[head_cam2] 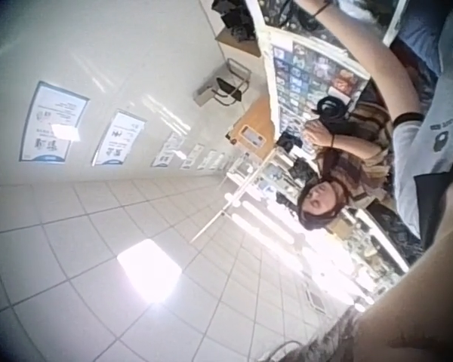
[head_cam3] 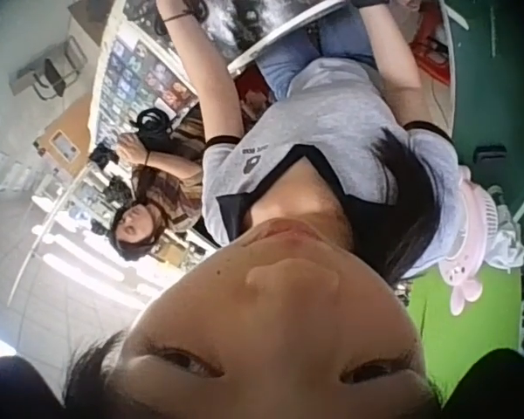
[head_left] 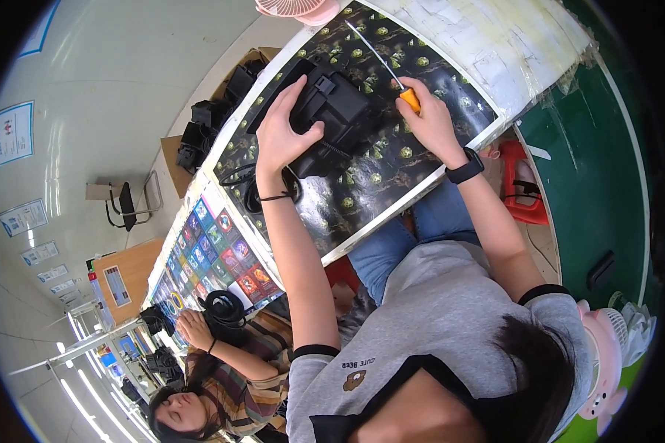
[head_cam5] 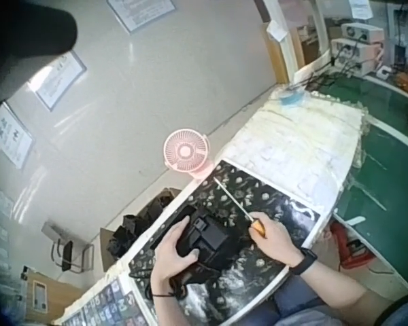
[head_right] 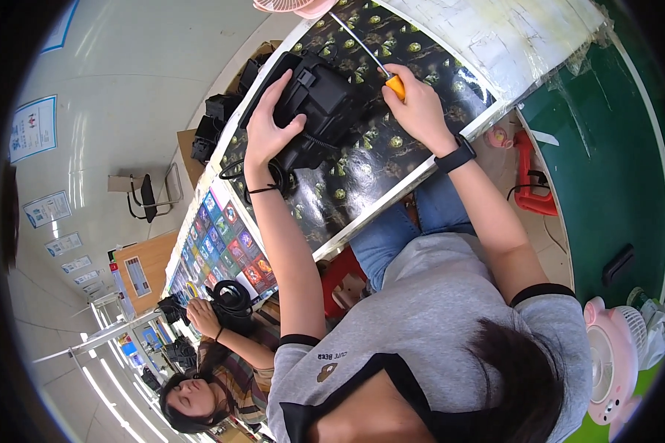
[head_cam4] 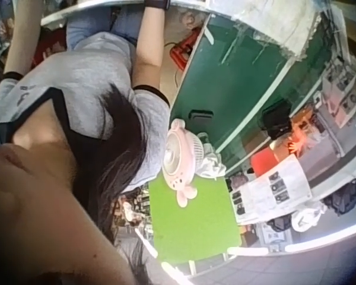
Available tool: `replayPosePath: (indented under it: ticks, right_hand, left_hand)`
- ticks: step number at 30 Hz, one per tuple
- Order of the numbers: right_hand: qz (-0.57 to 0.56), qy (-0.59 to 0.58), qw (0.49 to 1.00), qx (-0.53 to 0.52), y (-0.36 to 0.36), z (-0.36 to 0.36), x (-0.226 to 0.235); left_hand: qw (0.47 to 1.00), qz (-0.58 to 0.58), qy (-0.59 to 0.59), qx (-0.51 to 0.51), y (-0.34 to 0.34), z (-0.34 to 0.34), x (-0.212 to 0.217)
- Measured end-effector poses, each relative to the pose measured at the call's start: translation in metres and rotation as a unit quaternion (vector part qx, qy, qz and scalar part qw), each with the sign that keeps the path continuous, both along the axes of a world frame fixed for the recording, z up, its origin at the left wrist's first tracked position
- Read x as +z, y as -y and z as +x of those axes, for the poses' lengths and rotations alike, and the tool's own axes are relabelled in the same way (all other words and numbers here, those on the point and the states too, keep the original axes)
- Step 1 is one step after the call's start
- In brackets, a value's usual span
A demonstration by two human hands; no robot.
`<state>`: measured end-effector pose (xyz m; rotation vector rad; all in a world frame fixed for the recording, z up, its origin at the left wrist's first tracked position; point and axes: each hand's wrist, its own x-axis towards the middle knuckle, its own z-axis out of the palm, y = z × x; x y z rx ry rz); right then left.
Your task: Assembling a black electronic box with a screwdriver and managing internal wiring.
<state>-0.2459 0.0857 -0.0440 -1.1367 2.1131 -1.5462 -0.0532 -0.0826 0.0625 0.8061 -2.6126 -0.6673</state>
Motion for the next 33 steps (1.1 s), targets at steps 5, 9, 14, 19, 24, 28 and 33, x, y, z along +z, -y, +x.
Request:
replayPosePath:
  ticks: [5,9,14,19,24,28,33]
  right_hand:
    - [-0.017,0.023,1.0,0.011,-0.003,-0.008,-0.013]
    - [-0.025,-0.061,0.998,0.001,-0.009,0.0,-0.012]
    - [-0.023,-0.038,0.999,0.014,-0.012,-0.002,-0.009]
    - [-0.03,-0.031,0.999,0.009,-0.009,-0.001,-0.012]
    - [-0.04,-0.016,0.999,0.01,-0.012,0.0,-0.009]
    - [-0.112,-0.062,0.991,0.022,-0.014,0.003,-0.004]
    - [-0.127,0.049,0.989,0.058,-0.03,0.02,-0.002]
  left_hand:
    - [0.999,0.038,-0.01,-0.026,0.004,0.004,-0.002]
    - [0.997,0.064,-0.032,-0.033,0.008,0.006,-0.008]
    - [0.999,0.019,-0.041,0.024,-0.005,-0.001,-0.009]
    - [0.999,-0.02,-0.042,0.024,-0.007,-0.001,-0.007]
    - [0.998,-0.037,-0.025,0.032,-0.013,-0.003,-0.004]
    - [0.996,-0.064,-0.032,0.048,-0.019,-0.005,-0.003]
    - [0.992,-0.082,-0.036,0.084,-0.02,-0.013,-0.007]
